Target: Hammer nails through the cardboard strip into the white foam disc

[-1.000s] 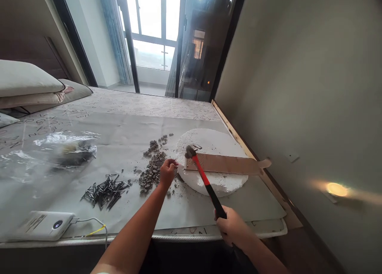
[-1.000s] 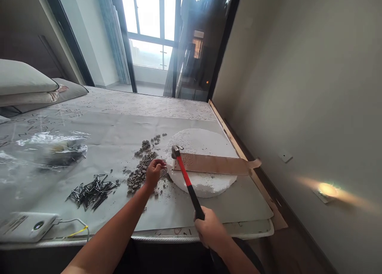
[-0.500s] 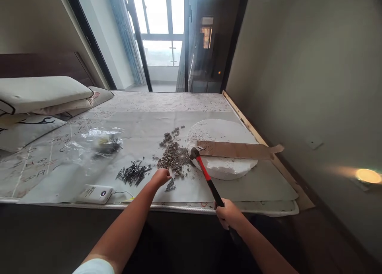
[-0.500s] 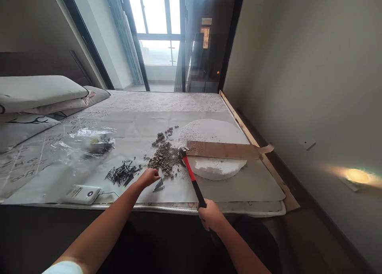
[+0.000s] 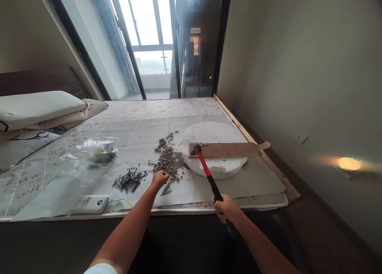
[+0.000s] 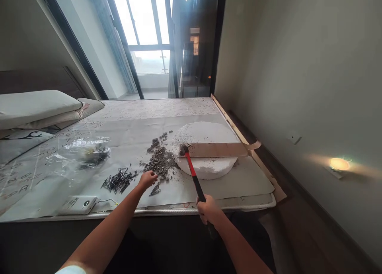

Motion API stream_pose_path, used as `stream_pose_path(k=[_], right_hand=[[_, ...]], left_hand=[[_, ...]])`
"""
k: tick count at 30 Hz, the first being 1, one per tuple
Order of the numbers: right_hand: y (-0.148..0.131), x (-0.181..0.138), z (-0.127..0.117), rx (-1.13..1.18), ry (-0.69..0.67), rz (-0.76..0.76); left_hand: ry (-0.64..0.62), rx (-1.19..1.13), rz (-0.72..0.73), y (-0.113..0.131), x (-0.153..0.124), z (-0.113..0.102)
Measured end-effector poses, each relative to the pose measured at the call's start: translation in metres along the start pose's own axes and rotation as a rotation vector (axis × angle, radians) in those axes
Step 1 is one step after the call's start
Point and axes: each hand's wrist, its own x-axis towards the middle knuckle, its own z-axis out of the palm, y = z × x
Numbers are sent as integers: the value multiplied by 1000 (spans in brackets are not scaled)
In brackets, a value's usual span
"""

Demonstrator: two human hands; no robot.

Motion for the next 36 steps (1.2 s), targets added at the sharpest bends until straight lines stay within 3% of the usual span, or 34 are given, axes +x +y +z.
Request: stream_pose_path(k=[6,10,14,17,19,24,36], right_hand=[[-5,1,-8,86,14,-4],[-7,7,-11,117,22,32],[-2,16,-16,139,73,16],[-2,20,-20,147,72,16],[-4,20,-22,154,56,30],[-7,22,-29,160,-12,49],[6,29,-28,64,42,118]], left_hand=[[-43,-1025,80,46,2,-7],[-83,-1227,167,89,15,-2],[37,-1072,327,120,37,11],[204,-788,447,128,53,21],[250,-664,477,129,59,25],[246,-619,474,126,65,30],[219,-575,475,127,67,35]])
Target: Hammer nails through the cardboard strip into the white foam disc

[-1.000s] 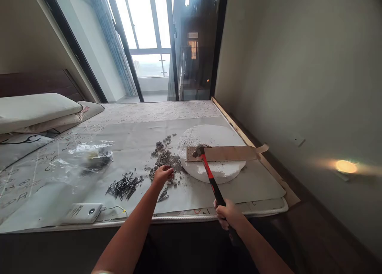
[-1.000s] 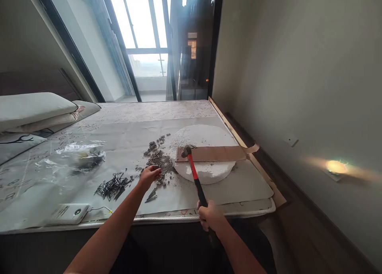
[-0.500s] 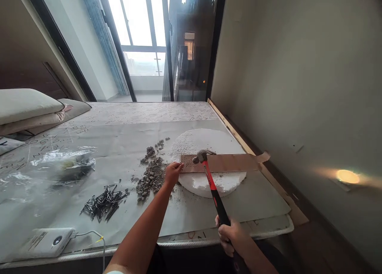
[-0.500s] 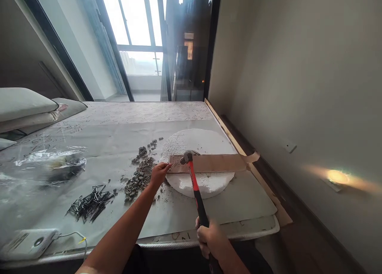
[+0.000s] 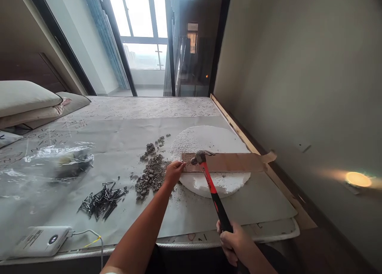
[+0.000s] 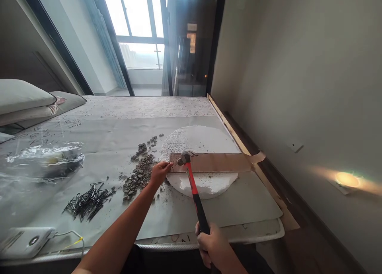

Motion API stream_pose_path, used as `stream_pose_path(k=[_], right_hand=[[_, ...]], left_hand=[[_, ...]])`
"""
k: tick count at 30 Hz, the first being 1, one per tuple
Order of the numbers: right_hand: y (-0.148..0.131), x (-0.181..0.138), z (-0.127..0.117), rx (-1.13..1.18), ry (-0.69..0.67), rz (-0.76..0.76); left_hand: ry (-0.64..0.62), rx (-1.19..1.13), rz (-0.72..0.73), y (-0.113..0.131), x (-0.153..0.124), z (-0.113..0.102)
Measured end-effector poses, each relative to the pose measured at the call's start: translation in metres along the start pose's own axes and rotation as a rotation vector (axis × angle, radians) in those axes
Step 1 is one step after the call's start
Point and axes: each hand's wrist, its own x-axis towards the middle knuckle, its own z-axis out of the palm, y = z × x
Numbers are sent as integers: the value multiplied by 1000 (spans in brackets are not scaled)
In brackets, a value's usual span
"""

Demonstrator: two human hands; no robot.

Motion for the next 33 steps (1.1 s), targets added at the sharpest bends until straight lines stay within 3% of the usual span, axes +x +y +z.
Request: stream_pose_path(k=[12,23,28,33], right_hand=[[-8,-7,0,-45,-19,-74],[-65,-32,13,-278,60,-91],[-72,-28,25,-350,88,-6],[-79,-34,26,-339,105,-111]], left_hand=[[24,161,114,0,-4,5],[62,186,209,-13,-8,9],[58,143,185,-12,-9,7],[48,98,174,-12,-10,7]])
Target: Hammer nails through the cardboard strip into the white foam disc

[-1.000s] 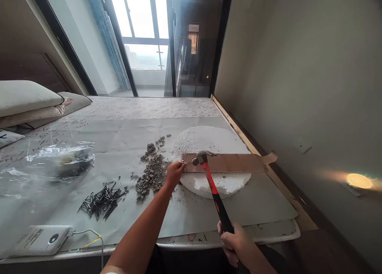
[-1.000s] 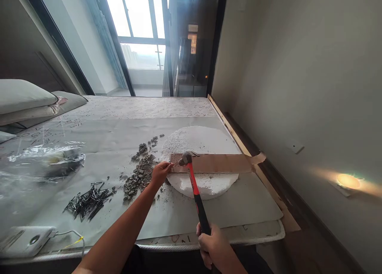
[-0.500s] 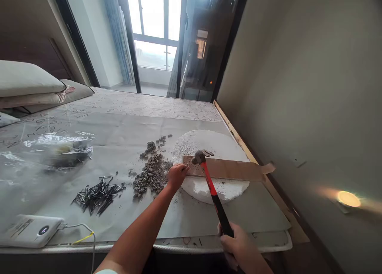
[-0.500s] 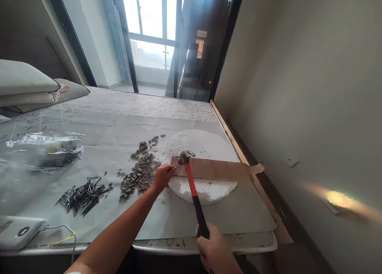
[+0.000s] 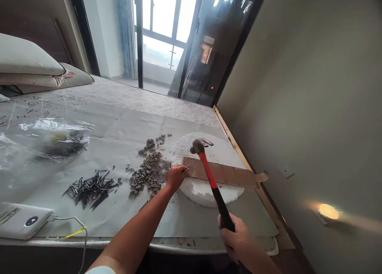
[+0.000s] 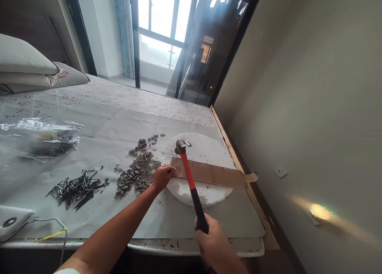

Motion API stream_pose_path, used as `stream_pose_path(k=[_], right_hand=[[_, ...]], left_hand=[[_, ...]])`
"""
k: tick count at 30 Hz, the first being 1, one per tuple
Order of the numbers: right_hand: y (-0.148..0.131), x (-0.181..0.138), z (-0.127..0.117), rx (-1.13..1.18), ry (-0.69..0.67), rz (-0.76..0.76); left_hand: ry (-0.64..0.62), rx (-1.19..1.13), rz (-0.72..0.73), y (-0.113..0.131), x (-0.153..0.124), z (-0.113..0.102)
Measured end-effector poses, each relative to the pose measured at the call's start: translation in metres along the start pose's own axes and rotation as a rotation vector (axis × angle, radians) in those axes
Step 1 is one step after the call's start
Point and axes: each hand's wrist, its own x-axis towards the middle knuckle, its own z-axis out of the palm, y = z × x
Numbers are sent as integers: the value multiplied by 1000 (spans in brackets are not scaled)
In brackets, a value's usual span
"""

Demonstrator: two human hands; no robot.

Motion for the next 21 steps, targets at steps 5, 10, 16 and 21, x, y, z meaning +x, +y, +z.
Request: stream_pose_path(k=[5,10,16,21], right_hand=[[8,5,7,-40,7,108],[12,3,7,16,14,51],[12,4,17,-56,43,157],[14,6,16,-25,63,42]], left_hand=[[4,34,23,-2,0,0],[-10,-29,35,-4,0,0],[-26,10,3,-4,1,-1],[-41,-1,2,-2,2,-2]])
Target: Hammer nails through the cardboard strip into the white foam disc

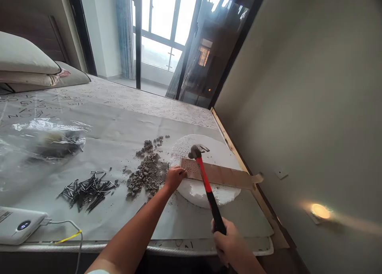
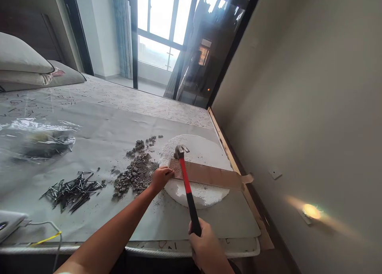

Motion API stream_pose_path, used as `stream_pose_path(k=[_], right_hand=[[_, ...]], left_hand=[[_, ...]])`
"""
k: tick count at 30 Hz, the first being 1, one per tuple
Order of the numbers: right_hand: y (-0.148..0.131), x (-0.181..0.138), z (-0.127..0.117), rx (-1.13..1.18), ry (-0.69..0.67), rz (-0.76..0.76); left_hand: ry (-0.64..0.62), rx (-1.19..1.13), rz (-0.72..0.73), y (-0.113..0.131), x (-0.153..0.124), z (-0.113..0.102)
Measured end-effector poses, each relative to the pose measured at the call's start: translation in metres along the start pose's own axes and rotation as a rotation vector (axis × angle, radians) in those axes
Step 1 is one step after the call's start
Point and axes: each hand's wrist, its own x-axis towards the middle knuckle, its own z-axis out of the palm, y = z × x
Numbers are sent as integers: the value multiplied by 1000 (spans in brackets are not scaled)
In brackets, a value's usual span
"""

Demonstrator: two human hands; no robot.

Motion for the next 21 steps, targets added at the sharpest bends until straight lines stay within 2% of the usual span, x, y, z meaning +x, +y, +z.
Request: stream_pose_path(k=[2,7,12,16,18,21], right_hand=[[3,1,-1,16,11,-7],[14,9,3,-68,34,115],[14,6,3,-42,36,41],[18,11,9,-95,54,98],[23,15,11,-118,44,98],[28,16,11,-37,42,13]], left_hand=[[0,-32,-13,1,0,-1],[27,-193,-102,0,-5,-9],[140,-476,-255,-6,-6,-14],[200,-652,-333,-9,-4,-15],[189,-694,-345,-10,-4,-17],[212,-677,-373,-12,-4,-28]])
